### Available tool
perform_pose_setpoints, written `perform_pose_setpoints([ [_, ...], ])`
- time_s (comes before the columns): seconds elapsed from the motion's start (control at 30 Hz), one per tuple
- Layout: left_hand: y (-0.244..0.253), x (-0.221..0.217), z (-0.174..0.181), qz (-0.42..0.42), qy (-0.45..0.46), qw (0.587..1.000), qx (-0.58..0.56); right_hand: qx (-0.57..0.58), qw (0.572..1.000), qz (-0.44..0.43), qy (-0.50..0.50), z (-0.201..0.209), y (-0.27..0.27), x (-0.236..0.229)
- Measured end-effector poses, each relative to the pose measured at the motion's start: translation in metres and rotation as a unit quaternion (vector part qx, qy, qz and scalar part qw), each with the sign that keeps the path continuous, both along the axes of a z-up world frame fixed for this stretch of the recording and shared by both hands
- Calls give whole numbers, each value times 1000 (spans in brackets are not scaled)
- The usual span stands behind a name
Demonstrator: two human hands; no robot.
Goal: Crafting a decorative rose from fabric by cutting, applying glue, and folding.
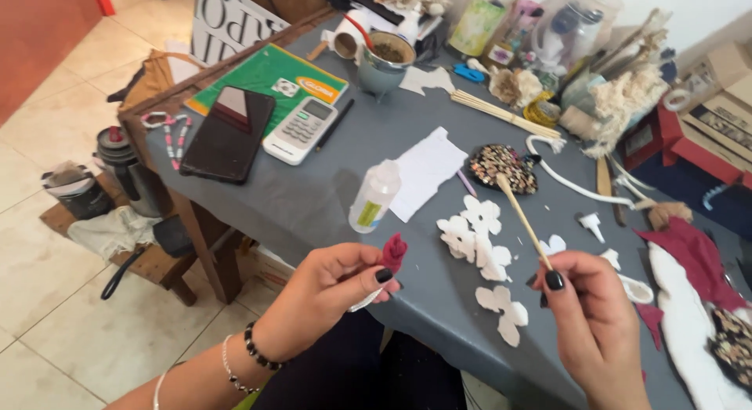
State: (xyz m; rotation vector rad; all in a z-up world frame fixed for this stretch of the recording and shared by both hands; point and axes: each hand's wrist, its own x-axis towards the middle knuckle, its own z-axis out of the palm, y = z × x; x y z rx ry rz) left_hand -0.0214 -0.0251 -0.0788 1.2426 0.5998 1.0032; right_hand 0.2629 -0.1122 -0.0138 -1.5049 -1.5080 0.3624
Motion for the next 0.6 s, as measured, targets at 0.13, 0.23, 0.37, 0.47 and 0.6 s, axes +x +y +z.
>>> perform_pose_setpoints([
  [0.13, 1, 27, -6, -56, -108, 985, -120, -13, 996, -81, 24, -21, -34, 17],
  [0.23, -4, 45, -3, -39, -85, 981, -169, 16, 993, -106, 44, -47, -57, 30],
  [0.37, -12, 68, -3, -57, -85, 980, -168, 24, 989, -143, 38, -66, -74, 38],
  [0.47, -18, 84, -1, -63, -76, 981, -164, 45, 990, -132, -31, -79, -79, 51],
  [0.6, -21, 97, 4, -84, -107, 977, -164, 88, 988, -117, -57, -84, -76, 58],
])
